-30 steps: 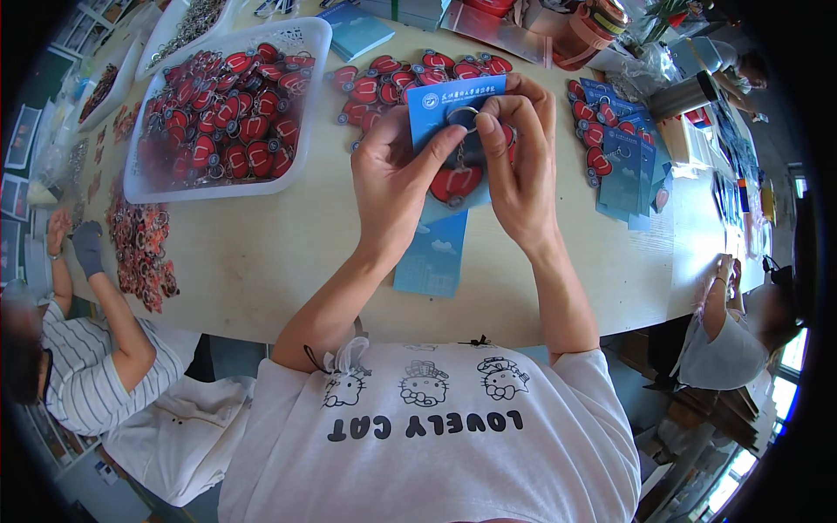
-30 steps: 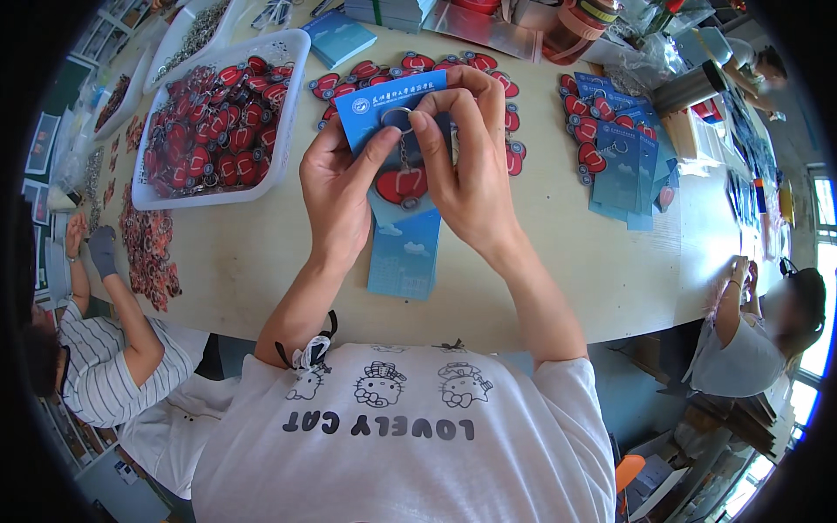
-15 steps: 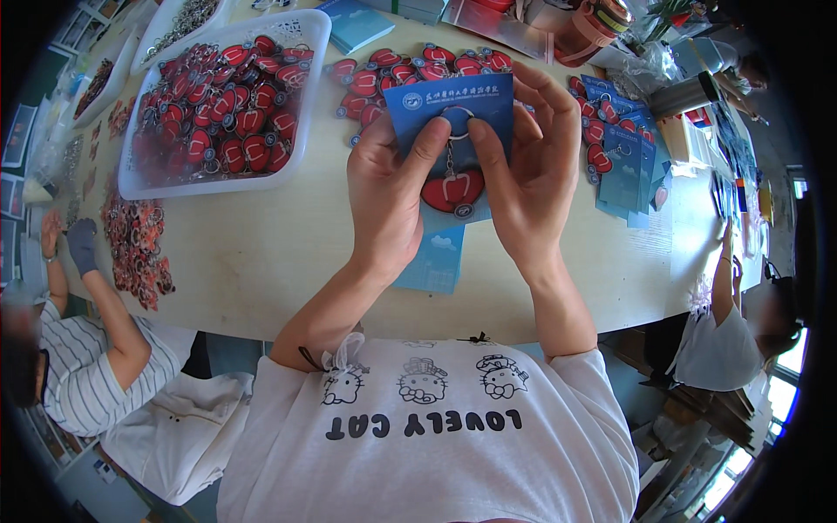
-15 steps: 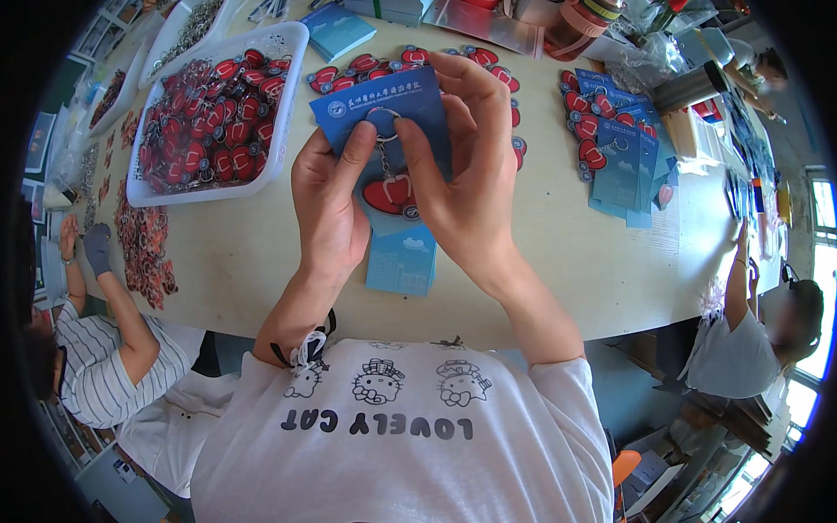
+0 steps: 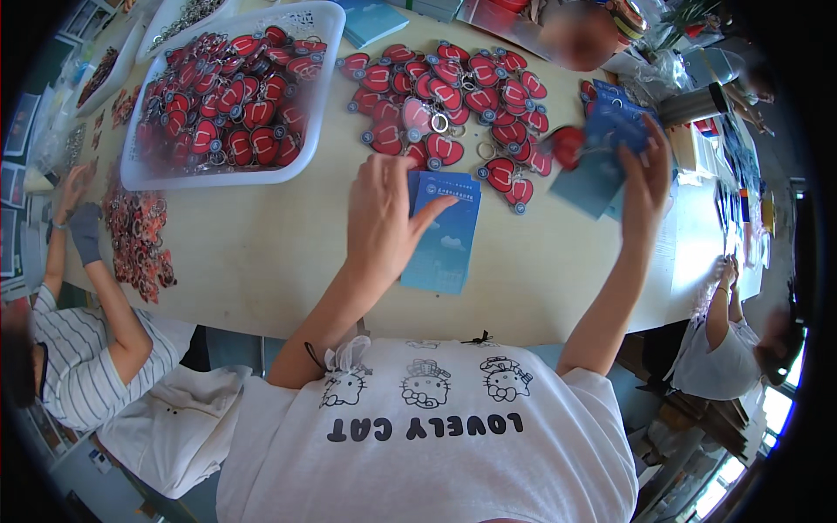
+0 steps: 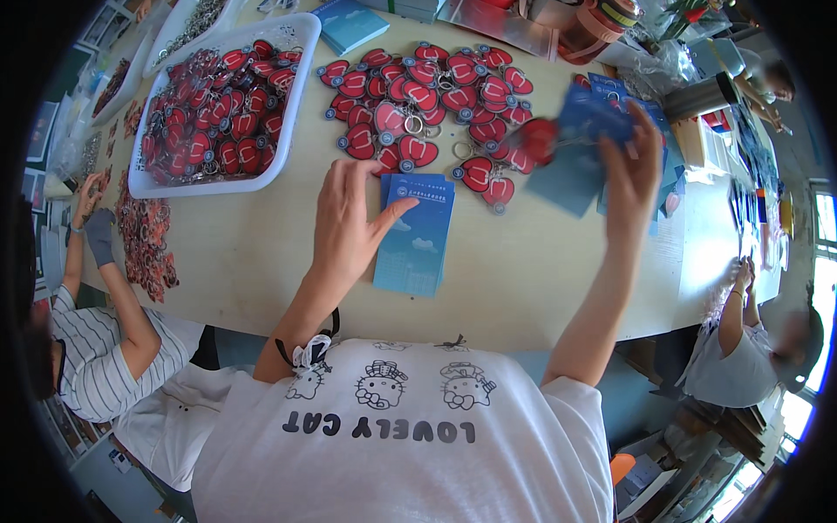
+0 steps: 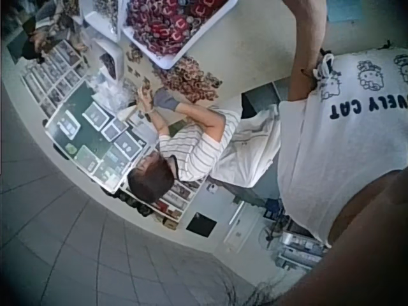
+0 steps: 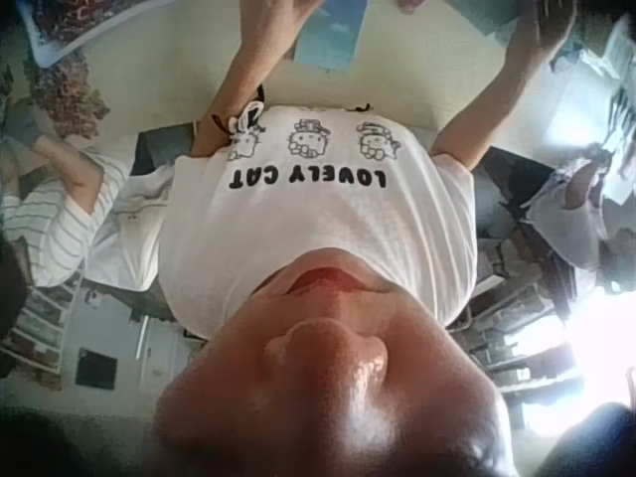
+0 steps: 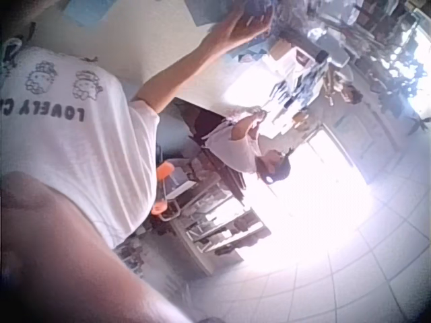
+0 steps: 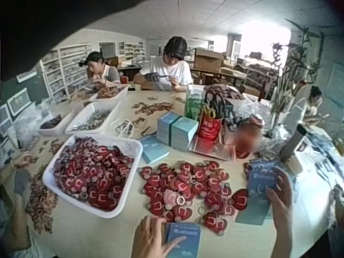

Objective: The person assembles heart-shaped keychains by attaching them to blue cardboard tags. They pick up a keychain, thread the metal ring through the tag, and place the finished item on a growing pile on the table.

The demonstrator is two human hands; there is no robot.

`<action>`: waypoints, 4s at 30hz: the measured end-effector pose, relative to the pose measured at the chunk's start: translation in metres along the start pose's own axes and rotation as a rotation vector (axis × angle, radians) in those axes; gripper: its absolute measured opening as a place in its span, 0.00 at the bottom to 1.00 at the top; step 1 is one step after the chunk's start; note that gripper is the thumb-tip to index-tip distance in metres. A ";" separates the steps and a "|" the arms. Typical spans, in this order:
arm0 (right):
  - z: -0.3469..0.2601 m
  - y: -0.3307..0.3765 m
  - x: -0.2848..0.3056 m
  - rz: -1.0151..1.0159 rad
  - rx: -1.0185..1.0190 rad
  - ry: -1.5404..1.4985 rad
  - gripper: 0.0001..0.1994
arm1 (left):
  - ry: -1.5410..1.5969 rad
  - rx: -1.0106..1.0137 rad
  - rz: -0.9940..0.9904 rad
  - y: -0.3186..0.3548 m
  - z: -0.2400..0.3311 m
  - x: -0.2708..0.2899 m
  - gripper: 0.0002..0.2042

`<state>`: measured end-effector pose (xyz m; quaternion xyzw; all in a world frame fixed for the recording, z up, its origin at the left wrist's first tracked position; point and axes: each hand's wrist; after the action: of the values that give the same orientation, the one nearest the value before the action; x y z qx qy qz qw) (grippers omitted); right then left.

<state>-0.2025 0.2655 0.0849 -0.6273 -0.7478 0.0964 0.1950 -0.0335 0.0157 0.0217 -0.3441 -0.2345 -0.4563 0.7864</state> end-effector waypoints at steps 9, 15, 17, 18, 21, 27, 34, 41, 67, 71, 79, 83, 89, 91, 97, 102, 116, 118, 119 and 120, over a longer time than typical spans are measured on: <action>0.035 -0.002 -0.087 -0.449 0.485 0.485 0.11 | 0.009 0.276 -0.239 0.015 -0.013 -0.008 0.25; 0.059 0.010 -0.149 -0.435 0.486 0.650 0.13 | -0.325 0.168 -0.227 0.017 0.009 -0.007 0.29; 0.058 0.011 -0.152 -0.394 0.554 0.683 0.12 | -0.317 0.150 -0.239 0.019 0.008 -0.012 0.30; 0.058 0.011 -0.154 -0.371 0.587 0.700 0.11 | -0.291 0.157 -0.226 0.018 0.007 -0.011 0.30; 0.055 0.015 -0.156 -0.438 0.780 0.898 0.10 | -0.158 0.214 -0.219 0.018 0.004 -0.010 0.26; 0.050 0.005 -0.141 -0.353 0.615 0.583 0.07 | 0.331 0.462 -0.268 0.010 0.001 0.017 0.09; 0.021 -0.009 -0.117 -0.387 0.234 0.215 0.07 | 0.249 0.167 0.044 0.015 0.005 0.018 0.13; -0.037 0.010 -0.083 -0.389 0.309 0.113 0.06 | 0.961 0.444 0.084 -0.008 0.016 0.027 0.08; -0.049 0.040 -0.130 0.059 0.343 -0.131 0.13 | 1.010 0.144 0.225 -0.022 0.060 0.003 0.09; -0.071 0.046 -0.129 -0.117 -0.177 -0.652 0.11 | 0.967 0.119 0.288 -0.024 0.065 0.004 0.07; -0.068 0.045 -0.118 -0.316 -0.153 -0.574 0.09 | 0.976 0.227 0.275 -0.018 0.068 0.008 0.09; -0.056 0.052 -0.115 -0.328 -0.092 -0.287 0.11 | 1.022 0.202 0.177 -0.017 0.064 0.001 0.12; -0.004 0.041 -0.028 -0.001 -0.169 -0.148 0.18 | 0.172 -0.029 -0.052 -0.001 0.025 0.005 0.30; 0.021 0.023 0.033 0.136 -0.189 0.025 0.18 | -0.275 -0.039 -0.009 0.008 0.002 0.005 0.33; 0.023 -0.002 -0.002 0.129 0.566 0.997 0.17 | -0.113 0.159 -0.203 0.021 -0.005 -0.011 0.23; 0.043 0.010 -0.110 -0.323 0.465 0.645 0.10 | 0.341 0.365 -0.282 0.013 -0.002 0.000 0.14; -0.002 -0.002 -0.096 -0.390 -0.014 -0.016 0.07 | 1.074 0.328 0.197 -0.009 -0.001 0.020 0.15; -0.025 0.000 -0.089 -0.388 -0.023 -0.111 0.07 | 0.961 0.234 0.329 -0.017 0.003 0.021 0.13; -0.036 0.004 -0.086 -0.412 -0.075 -0.190 0.08 | 0.873 0.156 0.399 -0.022 0.004 0.019 0.10; -0.043 0.007 -0.085 -0.435 -0.129 -0.270 0.08 | 0.890 0.172 0.362 -0.024 0.007 0.018 0.09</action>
<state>-0.1664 0.1796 0.1062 -0.4442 -0.8889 0.0874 0.0691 -0.0468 0.0026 0.0462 -0.0847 0.1514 -0.3941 0.9025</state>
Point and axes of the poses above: each hand's wrist, its own y-axis away from the middle knuckle, its own x-axis out of the back of the hand, z = x × y, and after that the axes turned 5 degrees about x, right-handed
